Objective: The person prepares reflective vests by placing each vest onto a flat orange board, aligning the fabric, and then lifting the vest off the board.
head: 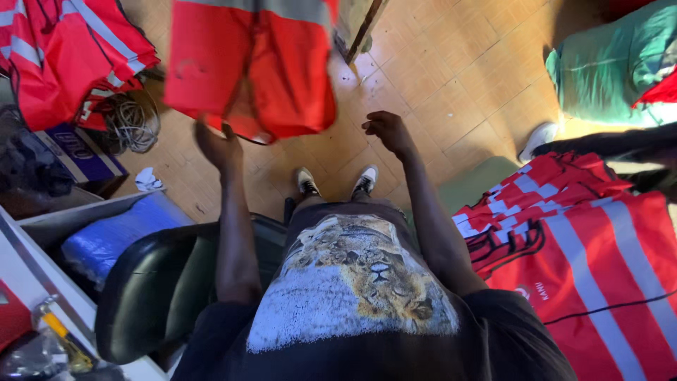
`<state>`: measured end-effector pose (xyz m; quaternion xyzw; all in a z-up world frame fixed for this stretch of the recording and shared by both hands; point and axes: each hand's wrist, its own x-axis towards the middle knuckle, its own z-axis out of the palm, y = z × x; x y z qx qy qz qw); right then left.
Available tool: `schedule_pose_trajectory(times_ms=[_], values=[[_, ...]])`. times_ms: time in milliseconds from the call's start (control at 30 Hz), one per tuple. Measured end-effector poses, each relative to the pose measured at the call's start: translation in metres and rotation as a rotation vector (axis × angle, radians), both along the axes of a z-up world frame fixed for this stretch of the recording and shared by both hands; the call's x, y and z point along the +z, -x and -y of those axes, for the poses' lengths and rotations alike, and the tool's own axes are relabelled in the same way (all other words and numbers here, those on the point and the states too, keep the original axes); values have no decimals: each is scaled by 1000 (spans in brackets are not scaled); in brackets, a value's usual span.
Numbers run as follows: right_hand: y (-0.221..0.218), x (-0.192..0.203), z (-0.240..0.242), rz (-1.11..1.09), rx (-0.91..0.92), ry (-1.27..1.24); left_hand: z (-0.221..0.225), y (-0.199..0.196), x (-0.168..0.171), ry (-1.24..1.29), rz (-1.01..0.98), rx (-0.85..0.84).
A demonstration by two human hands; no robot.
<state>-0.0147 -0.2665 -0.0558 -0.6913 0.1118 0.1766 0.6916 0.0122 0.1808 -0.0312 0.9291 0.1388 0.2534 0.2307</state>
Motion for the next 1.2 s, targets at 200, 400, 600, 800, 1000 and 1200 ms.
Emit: schedule_pose_trajectory(times_ms=[200, 400, 600, 800, 1000, 1200], values=[[12, 16, -65, 48, 10, -134, 66, 36, 55, 202, 85, -508], [36, 26, -116, 13, -94, -157, 99, 56, 39, 563, -336, -665], [64, 34, -132, -19, -133, -101, 113, 57, 45, 521, -427, -835], [67, 64, -118, 22, -196, -75, 121, 47, 70, 500, -431, -921], [52, 90, -84, 103, -113, 74, 150, 48, 64, 557, -346, -908], [37, 105, -41, 243, -106, 443, 167, 47, 73, 307, -117, -914]])
